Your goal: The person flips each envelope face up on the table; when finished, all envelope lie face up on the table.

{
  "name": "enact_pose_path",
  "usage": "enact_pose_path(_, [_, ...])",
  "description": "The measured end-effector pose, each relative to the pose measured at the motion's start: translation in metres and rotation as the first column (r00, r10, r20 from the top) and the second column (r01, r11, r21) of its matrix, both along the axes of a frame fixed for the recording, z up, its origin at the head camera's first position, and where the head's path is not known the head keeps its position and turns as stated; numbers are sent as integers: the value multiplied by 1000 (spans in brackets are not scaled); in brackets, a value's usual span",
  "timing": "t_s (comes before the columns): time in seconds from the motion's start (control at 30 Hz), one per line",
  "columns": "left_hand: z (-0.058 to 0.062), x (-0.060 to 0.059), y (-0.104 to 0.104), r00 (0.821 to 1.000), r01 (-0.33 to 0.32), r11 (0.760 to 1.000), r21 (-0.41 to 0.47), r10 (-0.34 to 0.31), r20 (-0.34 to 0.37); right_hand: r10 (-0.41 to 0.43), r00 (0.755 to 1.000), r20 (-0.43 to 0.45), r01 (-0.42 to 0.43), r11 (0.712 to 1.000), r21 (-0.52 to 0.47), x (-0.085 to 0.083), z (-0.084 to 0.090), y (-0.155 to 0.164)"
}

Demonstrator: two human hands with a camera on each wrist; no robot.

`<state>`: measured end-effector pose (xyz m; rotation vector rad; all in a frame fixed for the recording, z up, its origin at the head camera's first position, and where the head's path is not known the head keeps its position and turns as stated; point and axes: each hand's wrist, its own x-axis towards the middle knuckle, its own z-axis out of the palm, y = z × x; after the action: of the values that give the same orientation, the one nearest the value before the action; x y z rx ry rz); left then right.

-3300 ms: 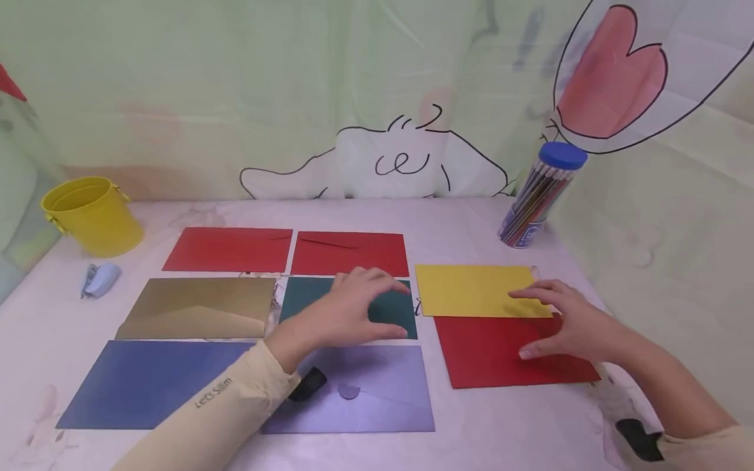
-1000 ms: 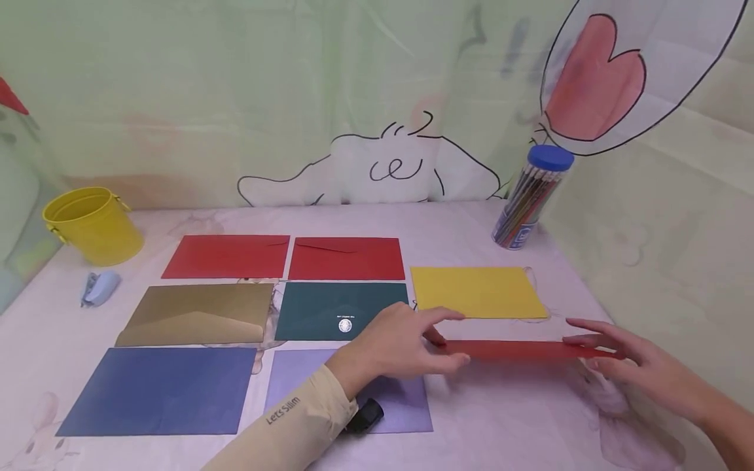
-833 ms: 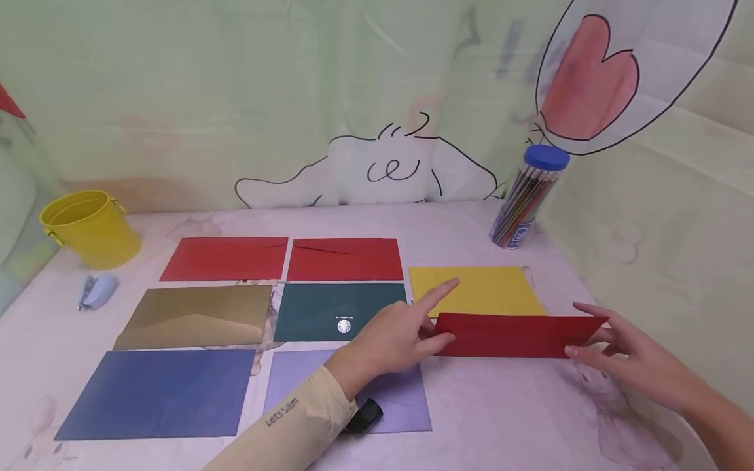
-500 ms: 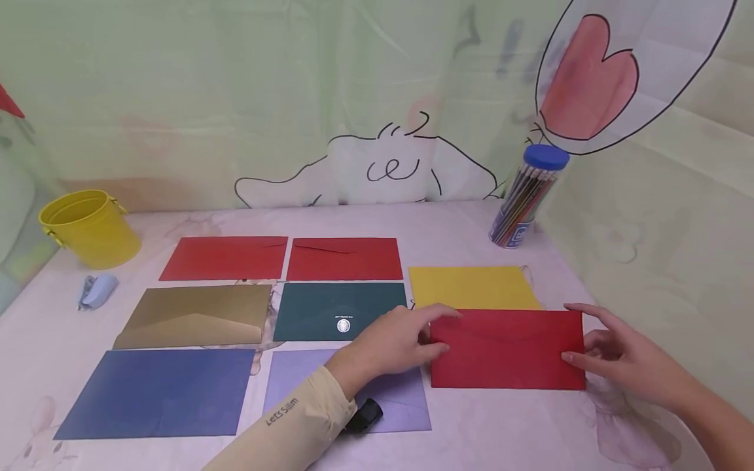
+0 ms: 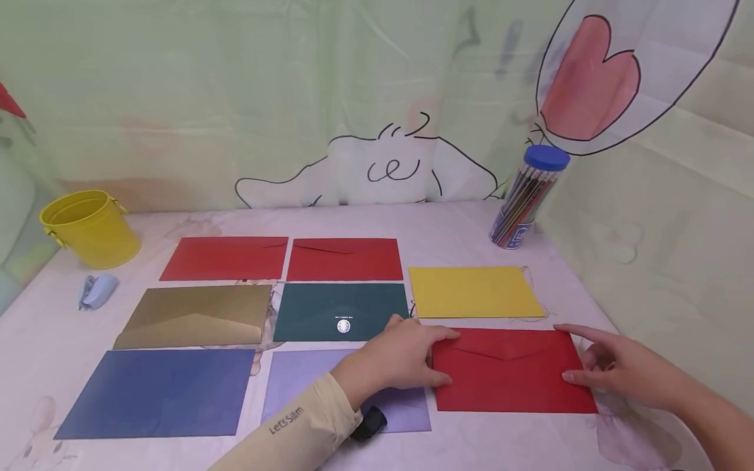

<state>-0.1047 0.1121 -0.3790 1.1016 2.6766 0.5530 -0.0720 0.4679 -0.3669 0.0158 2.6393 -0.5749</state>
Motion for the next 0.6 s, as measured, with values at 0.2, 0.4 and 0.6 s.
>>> enact_pose_path(0.2, [4, 4, 2, 1000, -22, 998, -54, 21, -4, 74, 996, -49, -73, 997, 34, -1, 2, -4])
enact_pose_path(0.4, [0, 6, 1, 996, -12, 992, -127, 0, -90, 158, 975, -154, -158, 987, 17, 0, 0, -1])
enact_pose_path(0.6, [2, 1, -2, 999, -1, 1000, -24, 0, -39, 199, 965, -173, -212, 975, -62, -4, -2, -2])
